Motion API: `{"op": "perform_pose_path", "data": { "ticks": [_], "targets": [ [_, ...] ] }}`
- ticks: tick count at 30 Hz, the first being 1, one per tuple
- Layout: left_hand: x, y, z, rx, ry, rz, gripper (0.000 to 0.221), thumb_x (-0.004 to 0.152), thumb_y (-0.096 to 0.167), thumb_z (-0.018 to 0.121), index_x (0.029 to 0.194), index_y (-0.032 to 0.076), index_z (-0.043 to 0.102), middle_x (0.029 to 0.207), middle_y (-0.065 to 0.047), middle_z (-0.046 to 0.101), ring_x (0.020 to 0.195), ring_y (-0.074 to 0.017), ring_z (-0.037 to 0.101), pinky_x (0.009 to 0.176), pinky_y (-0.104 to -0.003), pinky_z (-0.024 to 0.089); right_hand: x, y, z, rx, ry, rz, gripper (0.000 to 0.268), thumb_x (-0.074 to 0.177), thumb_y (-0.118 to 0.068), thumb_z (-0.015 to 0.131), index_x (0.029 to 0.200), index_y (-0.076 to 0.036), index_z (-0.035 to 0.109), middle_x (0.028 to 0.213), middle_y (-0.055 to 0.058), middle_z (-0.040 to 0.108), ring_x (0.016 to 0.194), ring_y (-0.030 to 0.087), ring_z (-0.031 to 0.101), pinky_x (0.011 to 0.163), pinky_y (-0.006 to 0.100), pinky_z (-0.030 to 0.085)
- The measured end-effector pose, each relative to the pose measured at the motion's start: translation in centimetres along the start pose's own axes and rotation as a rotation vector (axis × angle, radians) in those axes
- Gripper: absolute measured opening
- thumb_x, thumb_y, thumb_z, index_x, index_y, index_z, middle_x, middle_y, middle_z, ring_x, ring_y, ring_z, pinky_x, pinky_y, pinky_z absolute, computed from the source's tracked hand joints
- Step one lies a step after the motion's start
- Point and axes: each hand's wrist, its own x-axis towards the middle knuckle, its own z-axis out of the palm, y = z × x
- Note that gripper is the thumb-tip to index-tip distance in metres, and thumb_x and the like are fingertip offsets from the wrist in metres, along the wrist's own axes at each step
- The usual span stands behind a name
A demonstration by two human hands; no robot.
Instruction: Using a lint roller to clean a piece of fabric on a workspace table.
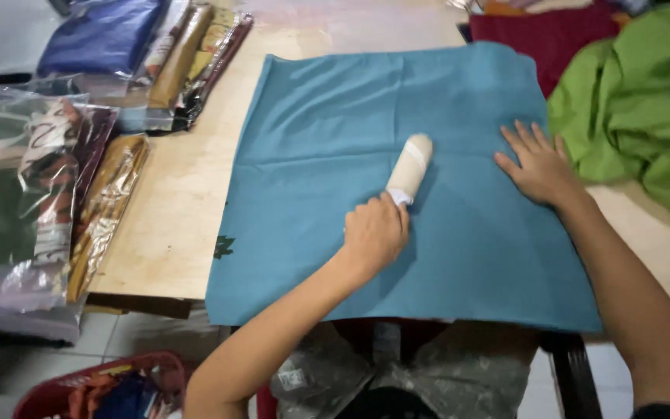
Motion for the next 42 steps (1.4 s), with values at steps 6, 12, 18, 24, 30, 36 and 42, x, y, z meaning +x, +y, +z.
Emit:
{"op": "perform_pose_path", "data": {
  "ticks": [6, 12, 18, 24, 30, 36, 42],
  "targets": [
    [-1.9, -8.1, 2.9, 0.301, 0.098, -0.097, 0.043, 0.104, 0.038, 0.043, 0.116, 0.004, 0.067, 0.072, -0.010, 0.073, 0.059, -0.0322, 0.072, 0.047, -0.049, 0.053, 0.4, 1.3, 1.2, 0.039, 0.002, 0.016, 0.076, 0.099, -0.065, 0.026, 0.163, -0.024, 0.029, 0.171, 0.010, 0.021, 0.158, 0.035, 0.015, 0.121, 0.064, 0.008],
    [-2.6, -18.9, -6.4, 0.327, 0.019, -0.533, 0.043, 0.106, 0.040, 0.041, 0.100, 0.007, 0.068, 0.082, -0.019, 0.072, 0.074, -0.0425, 0.071, 0.064, -0.055, 0.054, 0.0, 0.8, 0.6, 0.035, -0.005, 0.006, 0.079, 0.098, -0.066, 0.025, 0.163, -0.022, 0.029, 0.171, 0.012, 0.022, 0.157, 0.036, 0.016, 0.121, 0.064, 0.009],
    [0.2, -18.3, -11.2, 0.236, -0.130, -0.568, 0.054, 0.107, 0.034, 0.028, 0.110, 0.004, 0.073, 0.108, -0.024, 0.072, 0.097, -0.0513, 0.069, 0.084, -0.063, 0.051, 0.0, 0.8, 0.6, 0.071, 0.002, 0.002, 0.078, 0.100, -0.064, 0.025, 0.162, -0.017, 0.031, 0.171, 0.015, 0.023, 0.156, 0.039, 0.017, 0.121, 0.066, 0.007],
    [8.3, -6.6, -1.3, -0.003, -0.114, -0.287, 0.046, 0.103, 0.037, 0.032, 0.102, 0.010, 0.070, 0.093, -0.021, 0.076, 0.085, -0.0483, 0.072, 0.070, -0.061, 0.054, -1.0, 2.0, 1.6, 0.211, 0.351, -0.193, 0.066, 0.108, -0.044, 0.041, 0.156, -0.001, 0.049, 0.162, 0.027, 0.043, 0.153, 0.045, 0.031, 0.120, 0.070, 0.009],
    [16.5, -5.3, 6.6, 0.148, -0.122, -0.257, 0.031, 0.100, 0.028, 0.044, 0.102, 0.016, 0.073, 0.095, -0.009, 0.077, 0.087, -0.0360, 0.075, 0.071, -0.048, 0.058, -2.3, 2.7, 0.2, 0.218, 0.614, -0.329, 0.054, 0.112, -0.025, 0.051, 0.152, 0.011, 0.057, 0.154, 0.034, 0.056, 0.148, 0.052, 0.044, 0.120, 0.071, 0.019],
    [17.5, -14.6, 1.7, 0.249, -0.168, -0.410, 0.037, 0.100, 0.023, 0.042, 0.106, 0.012, 0.076, 0.103, -0.013, 0.077, 0.094, -0.0385, 0.075, 0.075, -0.051, 0.059, -1.8, 3.0, 0.1, 0.116, 0.582, -0.360, 0.059, 0.109, -0.027, 0.053, 0.151, 0.014, 0.055, 0.150, 0.037, 0.057, 0.140, 0.056, 0.049, 0.113, 0.067, 0.028],
    [17.1, -22.6, -2.1, 0.254, -0.171, -0.552, 0.055, 0.106, 0.034, 0.029, 0.121, 0.000, 0.070, 0.121, -0.024, 0.070, 0.110, -0.0465, 0.067, 0.090, -0.057, 0.053, -1.4, 2.0, -0.2, 0.036, -0.044, -0.005, 0.076, 0.099, -0.066, 0.026, 0.161, -0.022, 0.030, 0.171, 0.007, 0.022, 0.157, 0.030, 0.016, 0.121, 0.066, 0.000]
  ]
}}
